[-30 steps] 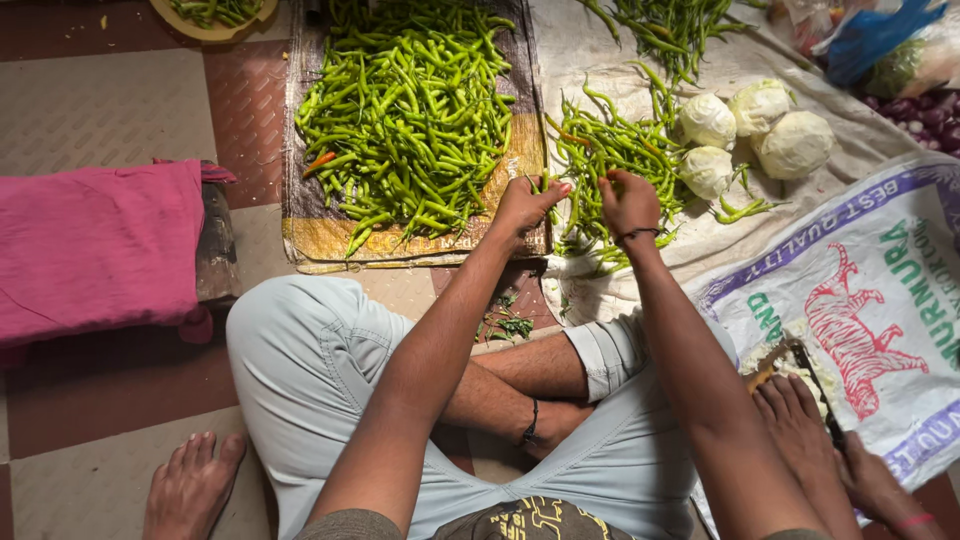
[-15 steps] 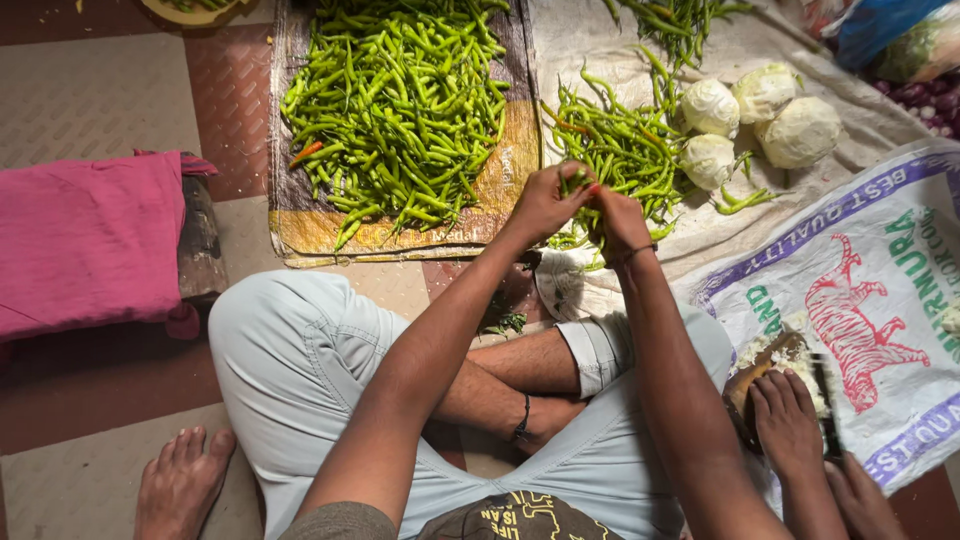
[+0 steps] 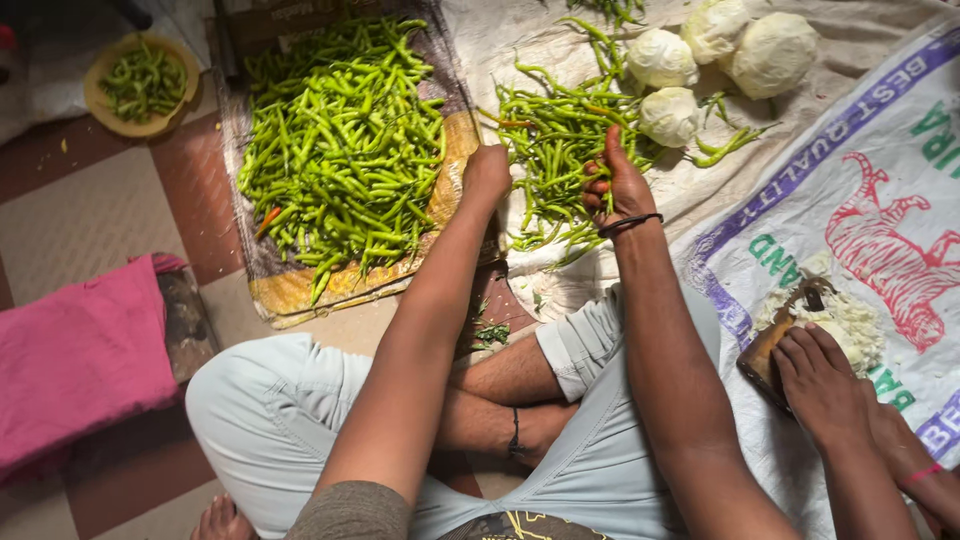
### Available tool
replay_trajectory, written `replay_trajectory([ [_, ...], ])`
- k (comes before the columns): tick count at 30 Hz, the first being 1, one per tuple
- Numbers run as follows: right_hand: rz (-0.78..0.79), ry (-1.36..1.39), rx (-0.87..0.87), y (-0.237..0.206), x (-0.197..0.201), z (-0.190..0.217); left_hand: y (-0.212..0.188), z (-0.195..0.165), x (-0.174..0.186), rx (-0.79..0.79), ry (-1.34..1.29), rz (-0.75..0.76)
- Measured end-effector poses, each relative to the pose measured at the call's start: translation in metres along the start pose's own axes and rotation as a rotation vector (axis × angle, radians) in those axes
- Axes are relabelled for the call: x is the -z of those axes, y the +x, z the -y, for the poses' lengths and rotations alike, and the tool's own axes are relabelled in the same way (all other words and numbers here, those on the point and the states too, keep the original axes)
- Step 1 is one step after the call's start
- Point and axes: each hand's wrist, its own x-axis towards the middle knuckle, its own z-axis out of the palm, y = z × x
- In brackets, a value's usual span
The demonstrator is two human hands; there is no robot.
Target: The person sits on the floor and removes the stems from green chilies by hand, placing the trimmed chilies into a pile on a cardboard sheet. A second person chops cabbage nearby on a wooden board.
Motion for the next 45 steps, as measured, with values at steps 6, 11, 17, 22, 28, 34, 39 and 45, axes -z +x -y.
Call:
replay_trajectory([
  [6,-0.060,-0.552,0.381,0.009,0.017,0.001,0.009,-0.011,0.013,0.135,-0.703,0.094],
  [11,0.210,-0.990,0.770,0.014,0.001,-0.009,-0.007,-0.026,0.038,0.053,-1.170,0.205],
  [17,0.154,-1.498,0.903,-0.033,-0.026,-0.013,-0.016,-0.027,0.061,0.094,-1.100,0.213],
  [22,-0.014,-1.374,0.979,-0.021,-0.028,-0.021,-0.016,-0.025,0.058,-0.002,-1.202,0.131],
  [28,-0.175,-0.452,0.484,0.014,-0.002,-0.001,-0.008,-0.019,0.041,0.077,-1.340,-0.090],
  [34,0.053,0.203,0.103,0.004,0.020,0.023,0.016,-0.003,0.027,0.184,-0.639,-0.348],
  [39,0.064,0.196,0.103,0.002,0.010,0.025,0.053,-0.014,0.019,-0.107,-0.187,-0.321],
  [45,0.006,0.132,0.079,0.019,0.016,0.021,0.087,-0.022,0.011,-0.312,-0.002,-0.096],
])
